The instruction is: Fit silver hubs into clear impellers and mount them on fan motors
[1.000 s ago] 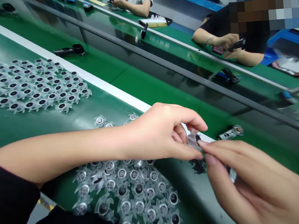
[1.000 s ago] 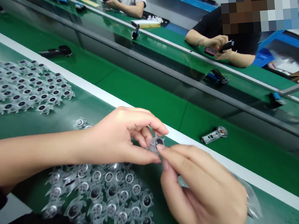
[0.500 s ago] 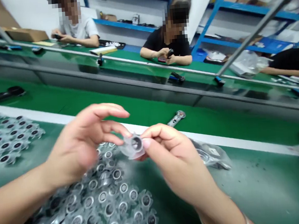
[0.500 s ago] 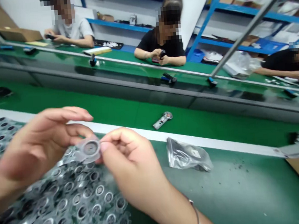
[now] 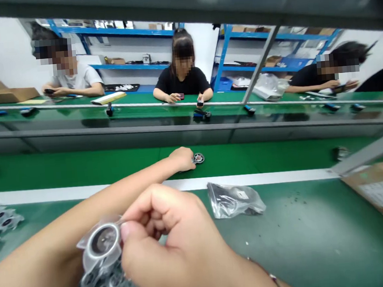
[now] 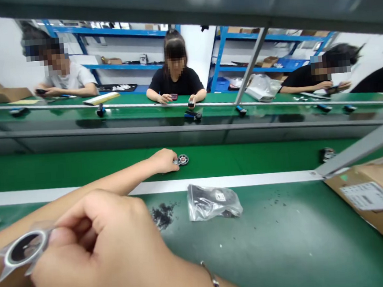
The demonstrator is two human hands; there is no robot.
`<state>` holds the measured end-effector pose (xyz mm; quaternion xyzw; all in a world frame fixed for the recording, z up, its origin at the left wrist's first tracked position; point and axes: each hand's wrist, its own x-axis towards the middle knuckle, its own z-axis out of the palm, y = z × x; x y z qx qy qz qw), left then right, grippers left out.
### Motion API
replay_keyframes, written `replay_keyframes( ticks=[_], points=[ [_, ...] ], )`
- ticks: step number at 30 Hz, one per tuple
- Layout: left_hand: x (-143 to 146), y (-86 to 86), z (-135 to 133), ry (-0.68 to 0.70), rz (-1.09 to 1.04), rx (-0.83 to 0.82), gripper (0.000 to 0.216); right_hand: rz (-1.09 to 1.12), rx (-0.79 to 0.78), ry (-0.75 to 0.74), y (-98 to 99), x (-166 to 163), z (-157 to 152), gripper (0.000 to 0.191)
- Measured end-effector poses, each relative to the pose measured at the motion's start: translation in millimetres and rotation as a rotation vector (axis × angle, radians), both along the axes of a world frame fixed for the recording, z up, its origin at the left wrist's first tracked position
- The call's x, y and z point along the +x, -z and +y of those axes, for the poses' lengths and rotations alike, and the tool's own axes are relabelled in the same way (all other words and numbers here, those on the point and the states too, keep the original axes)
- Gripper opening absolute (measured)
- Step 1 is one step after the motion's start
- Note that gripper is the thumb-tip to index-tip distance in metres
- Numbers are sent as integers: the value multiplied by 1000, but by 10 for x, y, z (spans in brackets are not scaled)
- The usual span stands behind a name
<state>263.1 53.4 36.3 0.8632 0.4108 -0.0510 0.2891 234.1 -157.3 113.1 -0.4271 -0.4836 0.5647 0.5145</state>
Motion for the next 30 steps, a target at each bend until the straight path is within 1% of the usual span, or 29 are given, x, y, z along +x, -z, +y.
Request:
replay_keyframes(
  ticks=[1, 3, 6, 8, 10, 11, 14, 15, 17, 21, 23, 27, 30],
  points=[
    [-21, -24, -13, 0, -27, -7, 37, -8, 30, 24, 9, 13, -6, 8],
    [-193, -103, -72, -8, -119, -30, 35, -51, 63, 99, 30, 41, -11, 5],
    [-707, -273, -245, -52, -303, -66, 30, -182, 97, 247, 41, 86, 8, 6],
    [-1129, -389, -413, -102, -421, -74, 32, -239, 114, 283, 39, 115, 42, 9],
    [-1533, -473, -607, -170, -529, -110, 42, -255, 94, 250, 54, 138, 92, 12],
    [-1710, -499, -707, -209, -577, -154, 47, -250, 68, 221, 73, 142, 122, 12],
    [-2093, -517, -978, -282, -684, -321, 58, -209, -33, 105, 165, 111, 211, 12],
    [-2168, -511, -1048, -279, -703, -357, 58, -195, -71, 67, 199, 85, 232, 14],
    [-2252, -496, -1144, -229, -674, -333, 56, -175, -146, 24, 263, 25, 254, 15],
    [-2282, -488, -1180, -51, -530, -102, 55, -155, -281, 41, 354, -44, 262, 20],
    [-2281, -486, -1164, -1, -513, -14, 55, -167, -301, 11, 388, -25, 274, 21],
    [-2285, -457, -1152, 79, -552, 80, 55, -222, -274, -91, 422, 37, 311, 17],
    [-2294, -413, -1157, 130, -598, 163, 57, -253, -301, -79, 410, 32, 329, 16]
  ],
)
